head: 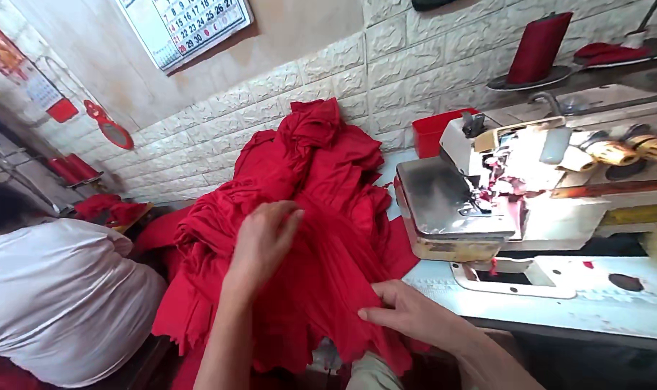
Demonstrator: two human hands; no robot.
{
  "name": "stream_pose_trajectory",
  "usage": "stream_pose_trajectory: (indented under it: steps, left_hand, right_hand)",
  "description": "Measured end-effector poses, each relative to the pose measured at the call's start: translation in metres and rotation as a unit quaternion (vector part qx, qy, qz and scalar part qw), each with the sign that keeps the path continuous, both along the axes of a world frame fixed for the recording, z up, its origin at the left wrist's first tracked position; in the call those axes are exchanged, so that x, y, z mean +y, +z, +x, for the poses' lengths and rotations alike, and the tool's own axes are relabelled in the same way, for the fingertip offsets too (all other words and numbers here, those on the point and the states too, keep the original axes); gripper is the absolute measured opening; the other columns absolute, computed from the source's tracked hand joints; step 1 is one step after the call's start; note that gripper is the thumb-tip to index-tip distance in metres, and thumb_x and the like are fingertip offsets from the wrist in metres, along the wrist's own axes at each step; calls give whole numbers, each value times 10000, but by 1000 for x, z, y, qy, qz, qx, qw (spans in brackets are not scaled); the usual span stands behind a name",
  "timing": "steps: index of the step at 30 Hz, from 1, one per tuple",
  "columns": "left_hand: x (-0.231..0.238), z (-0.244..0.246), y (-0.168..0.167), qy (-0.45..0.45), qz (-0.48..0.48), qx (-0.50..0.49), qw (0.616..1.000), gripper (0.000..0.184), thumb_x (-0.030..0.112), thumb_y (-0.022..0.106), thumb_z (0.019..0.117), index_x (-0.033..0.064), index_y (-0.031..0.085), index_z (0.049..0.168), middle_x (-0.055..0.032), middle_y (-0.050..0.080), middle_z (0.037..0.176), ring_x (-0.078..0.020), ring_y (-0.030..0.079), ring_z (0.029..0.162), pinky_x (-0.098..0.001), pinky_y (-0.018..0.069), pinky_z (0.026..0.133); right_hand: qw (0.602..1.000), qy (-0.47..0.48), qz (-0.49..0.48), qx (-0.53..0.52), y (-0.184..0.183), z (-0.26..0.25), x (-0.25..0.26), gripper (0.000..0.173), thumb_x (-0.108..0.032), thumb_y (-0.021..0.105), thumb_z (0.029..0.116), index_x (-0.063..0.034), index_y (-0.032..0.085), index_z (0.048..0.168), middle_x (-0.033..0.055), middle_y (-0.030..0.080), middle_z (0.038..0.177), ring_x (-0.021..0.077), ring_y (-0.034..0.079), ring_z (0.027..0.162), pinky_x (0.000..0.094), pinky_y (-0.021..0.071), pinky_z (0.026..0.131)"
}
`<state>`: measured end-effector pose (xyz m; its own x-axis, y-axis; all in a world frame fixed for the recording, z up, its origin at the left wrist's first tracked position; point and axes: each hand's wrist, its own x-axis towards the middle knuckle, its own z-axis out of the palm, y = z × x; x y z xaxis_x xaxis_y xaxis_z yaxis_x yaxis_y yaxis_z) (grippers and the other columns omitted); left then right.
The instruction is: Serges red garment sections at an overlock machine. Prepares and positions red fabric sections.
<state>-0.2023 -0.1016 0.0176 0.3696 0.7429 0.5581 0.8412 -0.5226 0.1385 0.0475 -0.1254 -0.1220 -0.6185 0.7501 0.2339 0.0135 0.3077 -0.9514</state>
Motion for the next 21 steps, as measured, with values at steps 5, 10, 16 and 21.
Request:
stream_pose_trajectory:
  steps: [5,10,16,21]
  left_hand:
    - [-15,53,-12,-284,-198,53,937,378,349,554,1047,30,738,1135,-98,738,1040,-184,676,986,-357,523,906]
    - [-2,54,14,-298,-179,26,937,195,187,664,984,35,786,994,-40,697,881,-55,639,813,-206,522,743]
    - [41,69,17,-92,7,5,996,158,184,683,969,57,776,965,-97,703,902,-220,690,864,-419,568,800]
    - [82,107,-52,52,-71,63,994,262,211,725,928,75,747,1151,-147,677,1247,-322,653,1138,-540,530,948]
  right_hand:
    - [983,3,70,168,5,15,-21,201,-246,588,1035,-146,741,952,-113,714,819,-56,657,753,149,560,685]
    - [987,-92,56,116,11,50,-33,257,-334,592,1019,-242,716,815,-169,658,684,-95,601,613,115,505,551]
    - [976,-202,56,58,-12,68,-20,211,-330,613,1008,-227,729,865,-141,646,649,-54,546,506,142,467,460]
    - [850,-412,263,-198,-14,52,-17,429,-223,503,1072,163,689,1044,353,673,979,495,680,926,622,525,837]
